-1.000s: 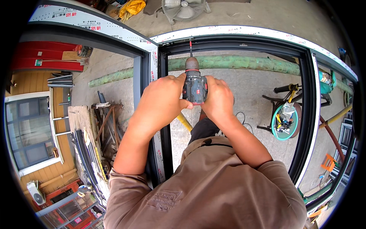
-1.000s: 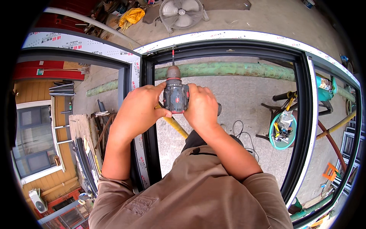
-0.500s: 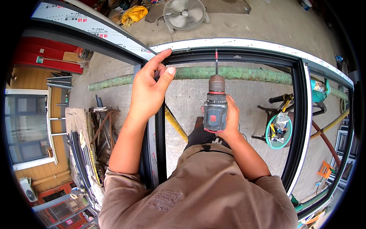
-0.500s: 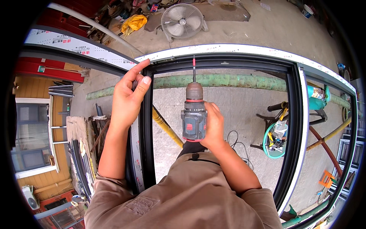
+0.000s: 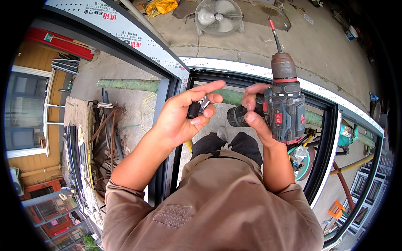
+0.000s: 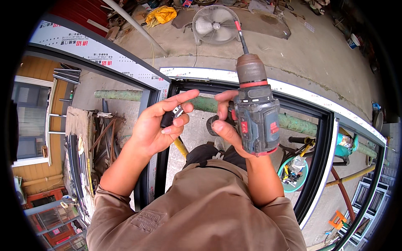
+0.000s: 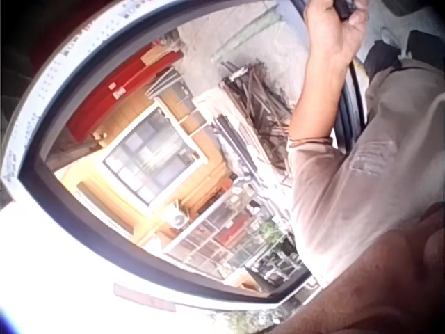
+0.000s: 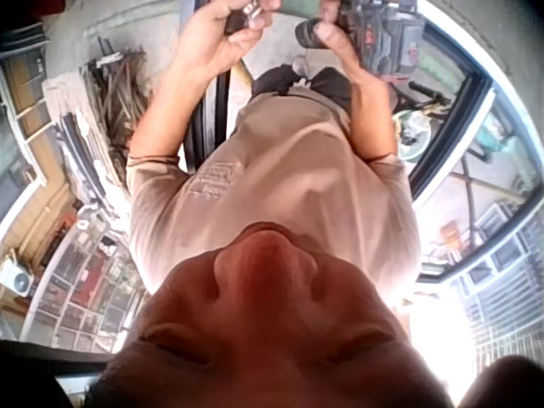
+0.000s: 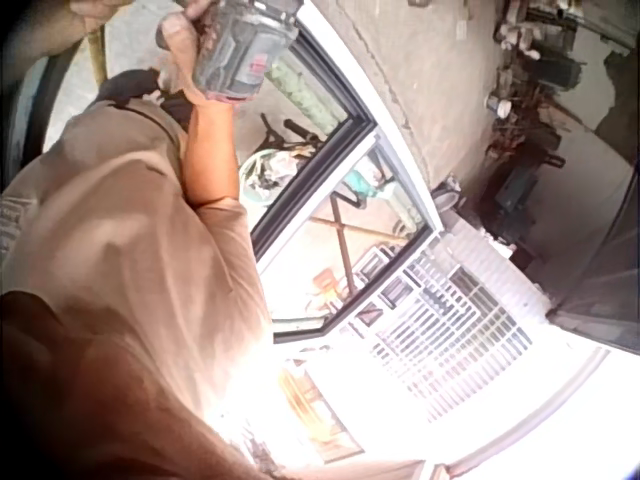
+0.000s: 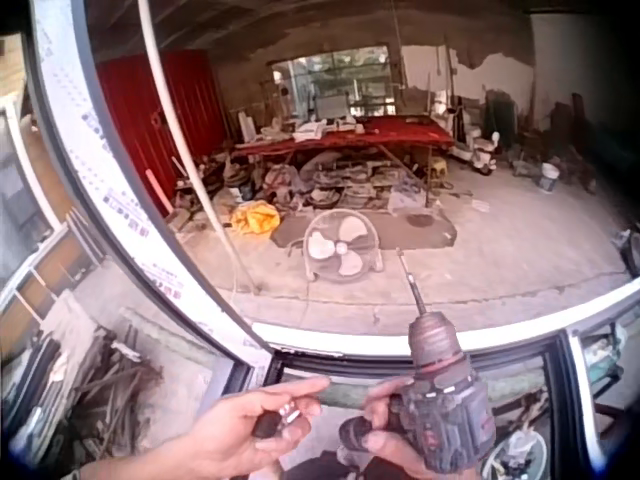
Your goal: The person assembles components onto a white window frame, handling screws and using a drill to secure them into the frame, then handling a rubber gasket and using pliers to work on a corner.
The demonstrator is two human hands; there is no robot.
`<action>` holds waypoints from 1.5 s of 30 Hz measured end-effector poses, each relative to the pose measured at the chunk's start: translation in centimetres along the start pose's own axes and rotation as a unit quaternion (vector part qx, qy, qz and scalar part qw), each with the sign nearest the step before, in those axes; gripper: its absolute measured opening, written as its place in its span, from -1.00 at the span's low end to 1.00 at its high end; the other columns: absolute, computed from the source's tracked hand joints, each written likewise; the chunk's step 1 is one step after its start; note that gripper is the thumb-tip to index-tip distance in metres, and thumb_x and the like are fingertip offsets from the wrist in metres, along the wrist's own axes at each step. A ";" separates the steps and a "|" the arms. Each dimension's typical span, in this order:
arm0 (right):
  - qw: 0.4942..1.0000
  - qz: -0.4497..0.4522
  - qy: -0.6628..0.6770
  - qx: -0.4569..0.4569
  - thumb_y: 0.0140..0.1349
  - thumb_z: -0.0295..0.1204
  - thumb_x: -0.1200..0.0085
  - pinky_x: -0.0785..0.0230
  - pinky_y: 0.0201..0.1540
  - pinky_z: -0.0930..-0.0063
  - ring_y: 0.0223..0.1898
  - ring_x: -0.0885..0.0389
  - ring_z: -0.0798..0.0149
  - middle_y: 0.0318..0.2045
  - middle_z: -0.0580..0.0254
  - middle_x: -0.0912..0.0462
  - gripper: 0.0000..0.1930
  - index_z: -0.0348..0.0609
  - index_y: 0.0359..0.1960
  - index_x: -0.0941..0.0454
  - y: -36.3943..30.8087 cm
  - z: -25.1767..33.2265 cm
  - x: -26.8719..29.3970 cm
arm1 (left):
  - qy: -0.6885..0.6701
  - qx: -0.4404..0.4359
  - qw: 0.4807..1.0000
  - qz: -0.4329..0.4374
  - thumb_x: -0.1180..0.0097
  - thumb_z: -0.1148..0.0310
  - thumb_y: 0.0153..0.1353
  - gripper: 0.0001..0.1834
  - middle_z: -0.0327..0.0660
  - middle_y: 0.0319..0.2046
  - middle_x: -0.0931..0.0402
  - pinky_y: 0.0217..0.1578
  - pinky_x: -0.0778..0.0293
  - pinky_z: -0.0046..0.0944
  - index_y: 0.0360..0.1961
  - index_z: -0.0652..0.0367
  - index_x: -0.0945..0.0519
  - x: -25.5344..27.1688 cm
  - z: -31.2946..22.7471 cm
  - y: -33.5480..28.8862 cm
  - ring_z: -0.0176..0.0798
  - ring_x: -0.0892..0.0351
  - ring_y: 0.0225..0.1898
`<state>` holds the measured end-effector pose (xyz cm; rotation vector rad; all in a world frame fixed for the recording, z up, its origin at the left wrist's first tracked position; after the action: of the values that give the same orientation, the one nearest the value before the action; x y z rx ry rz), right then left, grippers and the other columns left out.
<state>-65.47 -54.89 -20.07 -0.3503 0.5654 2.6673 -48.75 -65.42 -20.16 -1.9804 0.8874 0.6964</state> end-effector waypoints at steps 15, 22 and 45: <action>0.890 0.361 0.277 -0.028 0.04 -0.40 -0.65 -0.39 -0.15 0.32 -0.26 -0.52 0.27 -0.41 0.34 -0.58 -0.41 -0.22 0.09 -0.61 8.5 1.2 -3.1 | -0.019 -0.105 0.990 -0.091 0.05 0.50 0.49 -0.50 0.13 0.07 -0.68 -0.66 -0.22 -0.51 0.42 0.32 -0.52 0.1 1.6 -6.2 -0.34 -0.45 -0.44; 0.715 0.660 0.211 -0.095 -0.08 -0.25 -0.76 -0.52 -0.18 0.28 -0.31 -0.64 0.24 -0.35 0.39 -0.66 -0.38 -0.08 0.02 -0.71 6.7 0.6 -6.5 | -0.165 -0.238 0.953 -0.088 0.00 0.43 0.62 -0.70 0.05 0.09 -0.70 -0.58 -0.23 -0.52 0.27 0.08 -0.59 1.2 10.4 -9.3 -0.37 -0.48 -0.38; 0.273 0.943 0.187 -0.024 0.03 -0.28 -0.42 -0.48 -0.19 0.23 -0.34 -0.64 0.03 -0.39 0.07 -0.67 -0.37 -0.39 0.15 -0.73 -26.8 4.2 -26.6 | -0.387 -0.553 0.684 -0.275 -0.15 0.33 0.63 -0.78 -0.01 0.33 -0.59 -0.53 -0.34 -0.56 0.20 0.08 -0.54 6.2 35.3 -29.5 -0.49 -0.49 -0.31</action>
<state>-31.08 -39.05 -16.94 -0.3060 2.1379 4.8577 -26.75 -25.38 -28.60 -2.3002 -0.8780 1.7408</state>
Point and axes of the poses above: each hand's wrist, its own y-axis towards the middle knuckle, its own x-axis out of the back of the hand, z = x × y, the point moved 8 cm from there along y, towards the middle knuckle
